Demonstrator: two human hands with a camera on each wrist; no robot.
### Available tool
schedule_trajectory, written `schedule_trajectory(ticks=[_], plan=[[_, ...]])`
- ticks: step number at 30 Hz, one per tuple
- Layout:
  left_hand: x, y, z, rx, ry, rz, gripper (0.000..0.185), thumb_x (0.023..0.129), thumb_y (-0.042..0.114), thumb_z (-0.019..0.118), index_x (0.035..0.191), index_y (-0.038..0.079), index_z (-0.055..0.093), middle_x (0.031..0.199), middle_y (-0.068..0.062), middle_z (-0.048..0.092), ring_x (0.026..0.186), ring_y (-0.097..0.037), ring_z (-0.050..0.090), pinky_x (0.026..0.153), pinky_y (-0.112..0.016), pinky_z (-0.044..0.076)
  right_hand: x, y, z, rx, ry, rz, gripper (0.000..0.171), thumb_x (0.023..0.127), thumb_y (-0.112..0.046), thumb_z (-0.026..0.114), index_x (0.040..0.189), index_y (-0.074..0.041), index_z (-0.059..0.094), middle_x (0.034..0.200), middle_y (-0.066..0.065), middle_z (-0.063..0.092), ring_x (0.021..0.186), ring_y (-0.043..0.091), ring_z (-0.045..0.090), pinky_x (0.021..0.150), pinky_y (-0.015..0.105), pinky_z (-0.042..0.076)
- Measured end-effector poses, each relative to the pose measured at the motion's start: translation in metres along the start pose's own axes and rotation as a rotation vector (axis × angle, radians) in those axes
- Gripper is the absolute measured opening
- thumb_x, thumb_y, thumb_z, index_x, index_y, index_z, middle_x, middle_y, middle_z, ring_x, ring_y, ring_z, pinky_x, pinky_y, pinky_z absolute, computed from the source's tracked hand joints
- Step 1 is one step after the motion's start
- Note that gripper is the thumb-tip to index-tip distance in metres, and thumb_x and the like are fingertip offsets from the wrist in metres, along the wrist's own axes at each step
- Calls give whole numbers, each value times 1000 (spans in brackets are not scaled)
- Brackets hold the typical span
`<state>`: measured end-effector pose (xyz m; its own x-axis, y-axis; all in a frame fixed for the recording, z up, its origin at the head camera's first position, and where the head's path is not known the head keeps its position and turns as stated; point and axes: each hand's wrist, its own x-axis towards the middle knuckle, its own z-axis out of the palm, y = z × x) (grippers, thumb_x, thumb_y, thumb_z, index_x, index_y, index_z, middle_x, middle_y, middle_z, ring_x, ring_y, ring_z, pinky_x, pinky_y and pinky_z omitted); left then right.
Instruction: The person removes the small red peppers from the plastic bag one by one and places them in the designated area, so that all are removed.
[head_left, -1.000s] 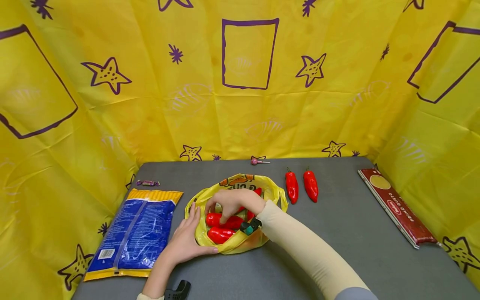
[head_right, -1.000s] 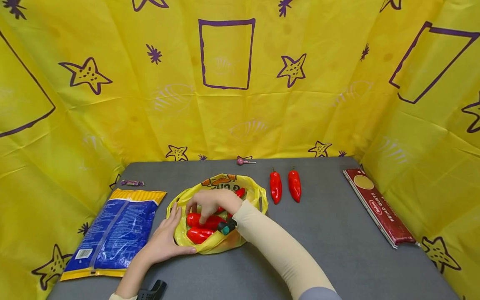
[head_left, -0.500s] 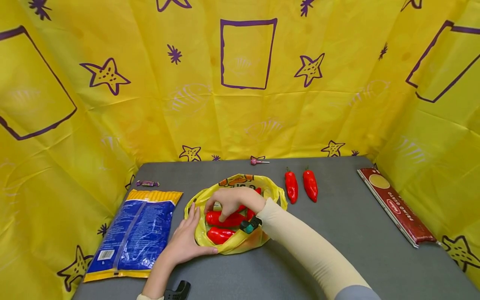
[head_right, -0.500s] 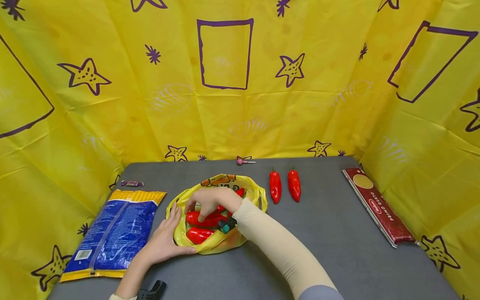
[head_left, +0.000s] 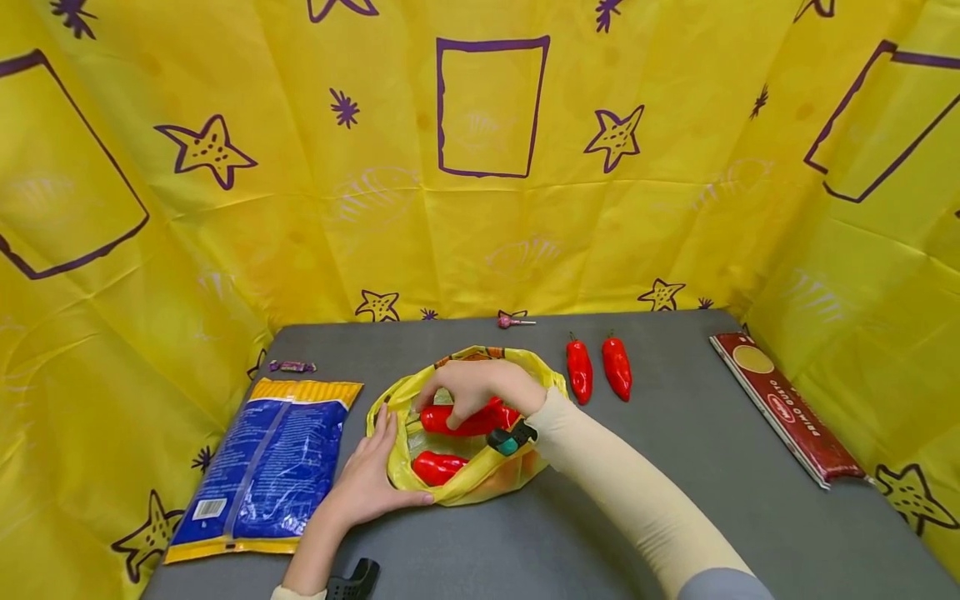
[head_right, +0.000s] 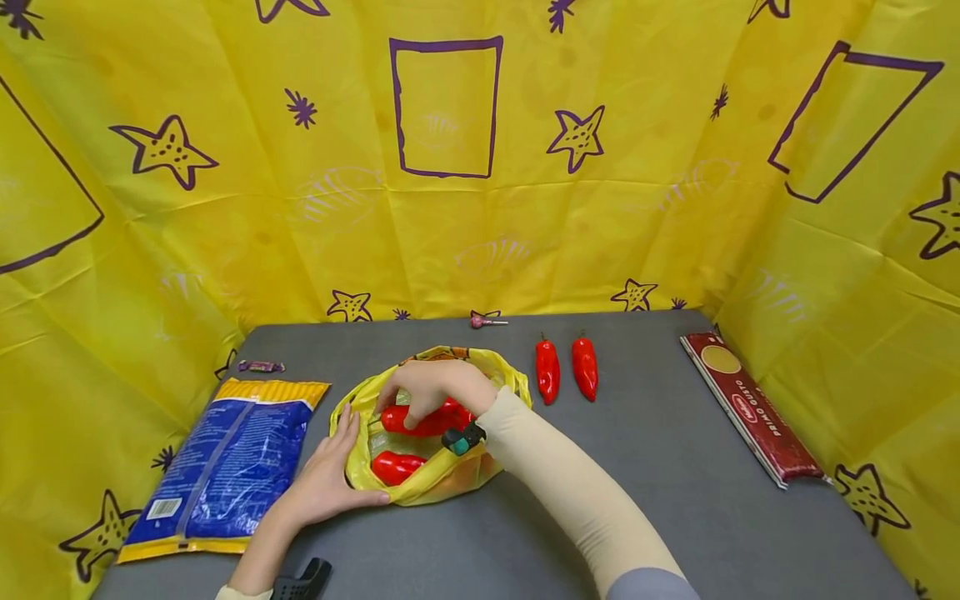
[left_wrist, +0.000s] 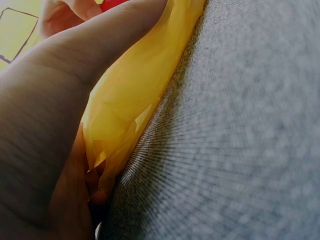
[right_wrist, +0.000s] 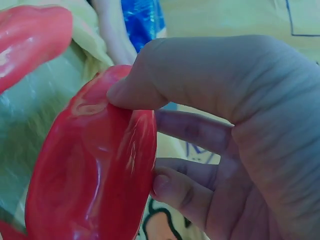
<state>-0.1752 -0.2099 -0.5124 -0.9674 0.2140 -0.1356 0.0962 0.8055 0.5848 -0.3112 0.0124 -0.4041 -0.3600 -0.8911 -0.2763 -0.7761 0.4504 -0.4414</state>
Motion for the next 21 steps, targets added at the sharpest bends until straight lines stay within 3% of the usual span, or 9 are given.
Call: schedule_trajectory(ticks=[4, 8, 13, 21], plan=[[0, 0, 0, 5, 9, 14, 146, 69, 79, 84, 170, 3, 10, 179, -12, -10, 155, -59, 19, 117, -78, 27, -11, 4, -8, 10, 51, -7, 51, 89, -14, 82, 139, -18, 72, 129, -7, 71, 91, 19, 65, 79, 23, 54], [0, -1, -1, 8, 16, 25, 147, 69, 79, 84, 169, 2, 11, 179, -13, -9, 155, -59, 20, 117, -77, 28, -20, 6, -15, 42, 122, -18, 50, 89, -13, 81, 138, -20, 72, 121, -7, 71, 70, 12, 57, 68, 24, 52], [0, -1, -1, 4, 21, 30, 147, 68, 79, 85, 169, 1, 11, 179, -13, -9, 154, -59, 21, 117, -77, 27, -28, 6, -20, 98, 221, -88, 52, 88, -11, 80, 139, -18, 70, 124, -3, 69, 68, 11, 54, 67, 24, 50], [1, -1, 1, 1, 19, 39, 146, 69, 77, 85, 169, 1, 11, 178, -14, -9, 154, -60, 19, 117, -78, 27, -30, 6, -17, 235, 416, -190, 52, 90, -9, 77, 140, -12, 68, 135, 2, 67, 69, 10, 62, 71, 25, 58]])
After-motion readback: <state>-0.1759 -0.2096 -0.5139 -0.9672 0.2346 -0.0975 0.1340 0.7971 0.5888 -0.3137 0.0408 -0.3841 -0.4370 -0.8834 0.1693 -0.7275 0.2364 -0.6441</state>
